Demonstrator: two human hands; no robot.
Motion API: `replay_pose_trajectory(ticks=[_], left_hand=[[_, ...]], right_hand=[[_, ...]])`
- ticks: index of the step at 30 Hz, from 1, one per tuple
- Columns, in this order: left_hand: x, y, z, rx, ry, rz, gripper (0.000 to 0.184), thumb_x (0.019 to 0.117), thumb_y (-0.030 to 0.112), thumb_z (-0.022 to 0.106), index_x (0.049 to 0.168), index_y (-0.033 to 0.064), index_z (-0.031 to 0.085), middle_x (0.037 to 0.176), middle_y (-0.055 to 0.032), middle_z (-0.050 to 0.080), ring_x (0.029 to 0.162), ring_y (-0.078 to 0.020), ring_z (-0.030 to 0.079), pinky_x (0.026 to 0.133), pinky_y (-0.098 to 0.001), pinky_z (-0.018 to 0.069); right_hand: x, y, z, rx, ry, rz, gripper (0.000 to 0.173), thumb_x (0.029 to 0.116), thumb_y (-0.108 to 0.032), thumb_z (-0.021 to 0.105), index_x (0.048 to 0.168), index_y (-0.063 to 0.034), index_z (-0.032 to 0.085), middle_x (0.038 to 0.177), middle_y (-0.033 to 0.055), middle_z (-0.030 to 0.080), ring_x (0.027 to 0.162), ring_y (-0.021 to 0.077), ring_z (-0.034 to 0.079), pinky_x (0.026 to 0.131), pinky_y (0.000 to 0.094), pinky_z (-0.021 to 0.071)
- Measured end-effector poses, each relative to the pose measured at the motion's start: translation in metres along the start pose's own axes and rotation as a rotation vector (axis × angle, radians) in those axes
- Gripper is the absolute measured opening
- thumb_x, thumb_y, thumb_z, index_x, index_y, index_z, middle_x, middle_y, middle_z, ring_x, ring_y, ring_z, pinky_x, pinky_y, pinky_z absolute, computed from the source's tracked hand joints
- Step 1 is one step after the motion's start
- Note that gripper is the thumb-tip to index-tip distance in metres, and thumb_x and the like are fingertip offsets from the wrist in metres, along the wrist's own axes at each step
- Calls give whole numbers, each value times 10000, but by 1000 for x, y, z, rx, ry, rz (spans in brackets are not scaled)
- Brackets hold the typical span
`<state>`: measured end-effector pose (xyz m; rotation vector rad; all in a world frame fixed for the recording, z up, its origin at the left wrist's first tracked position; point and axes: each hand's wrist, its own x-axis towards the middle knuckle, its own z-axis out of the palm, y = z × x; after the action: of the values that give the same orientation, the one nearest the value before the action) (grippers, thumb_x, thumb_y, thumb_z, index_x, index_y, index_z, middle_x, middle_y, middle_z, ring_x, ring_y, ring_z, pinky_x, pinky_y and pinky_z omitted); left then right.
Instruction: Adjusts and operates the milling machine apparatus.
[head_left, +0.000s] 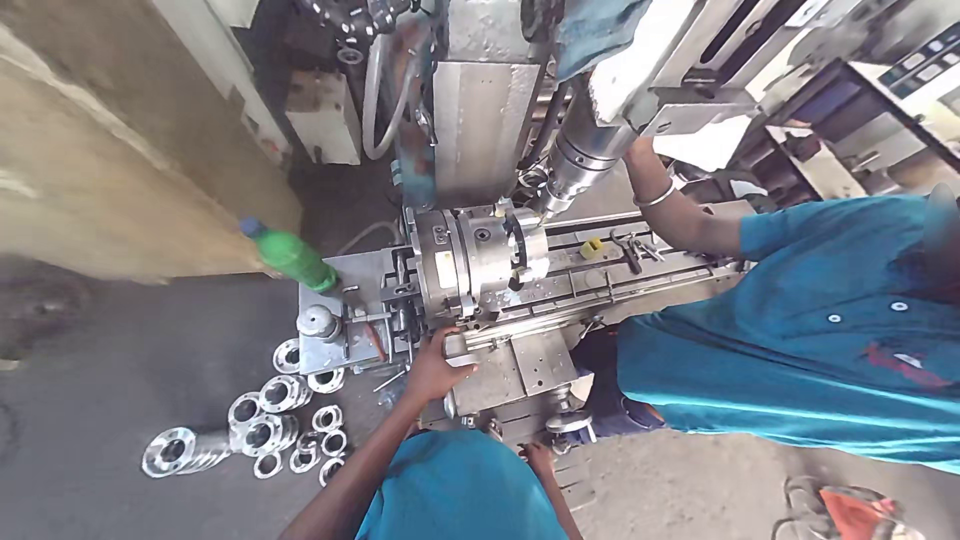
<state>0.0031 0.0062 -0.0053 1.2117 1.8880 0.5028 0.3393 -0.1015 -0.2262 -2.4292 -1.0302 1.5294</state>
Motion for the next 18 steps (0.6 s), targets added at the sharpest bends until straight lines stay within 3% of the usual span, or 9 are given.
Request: replay_pose_trajectory(ticks=[8, 11, 12, 14, 18], left_hand=[[0, 0, 0, -3, -6, 7, 948, 660, 585, 883, 1481, 344, 475, 1478, -187, 489, 1234, -337, 594, 982, -545, 530], [-1, 0, -1, 1, -10, 1, 941, 663, 583, 879, 1480, 348, 475, 1481, -184, 488, 1230, -338, 595, 976, -548, 531], [0, 0, -1, 1, -10, 0, 944, 663, 584, 879, 1482, 348, 474, 1487, -184, 484, 1238, -340, 591, 981, -549, 528], [-1, -1, 0, 0, -5, -5, 951, 661, 587, 879, 1486, 346, 472, 1492, -182, 480, 1249, -341, 586, 990, -547, 527], [-1, 0, -1, -19, -3, -7, 945, 661, 575, 879, 1484, 346, 476, 1487, -176, 489, 1249, -342, 587, 989, -557, 526]], right_hand=[[0, 0, 1, 21, -4, 9, 260, 1044, -209, 564, 1068, -16, 735, 957, 143, 751, 889, 296, 692, 859, 552, 507], [-8, -16, -3, 71, -29, -10, 285, 1064, -219, 528, 1111, -15, 720, 906, 130, 728, 743, 238, 638, 729, 475, 510], [-10, -25, -5, 92, -38, -33, 293, 1070, -232, 516, 1116, -19, 711, 855, 107, 704, 643, 190, 575, 627, 414, 481], [-20, -56, -10, 163, -76, -99, 298, 1079, -244, 503, 1138, -16, 687, 808, 85, 665, 550, 140, 500, 525, 339, 438], [-44, -158, -30, 302, -148, -412, 303, 1083, -217, 482, 1170, -6, 682, 752, 46, 619, 536, 102, 482, 487, 284, 421]])
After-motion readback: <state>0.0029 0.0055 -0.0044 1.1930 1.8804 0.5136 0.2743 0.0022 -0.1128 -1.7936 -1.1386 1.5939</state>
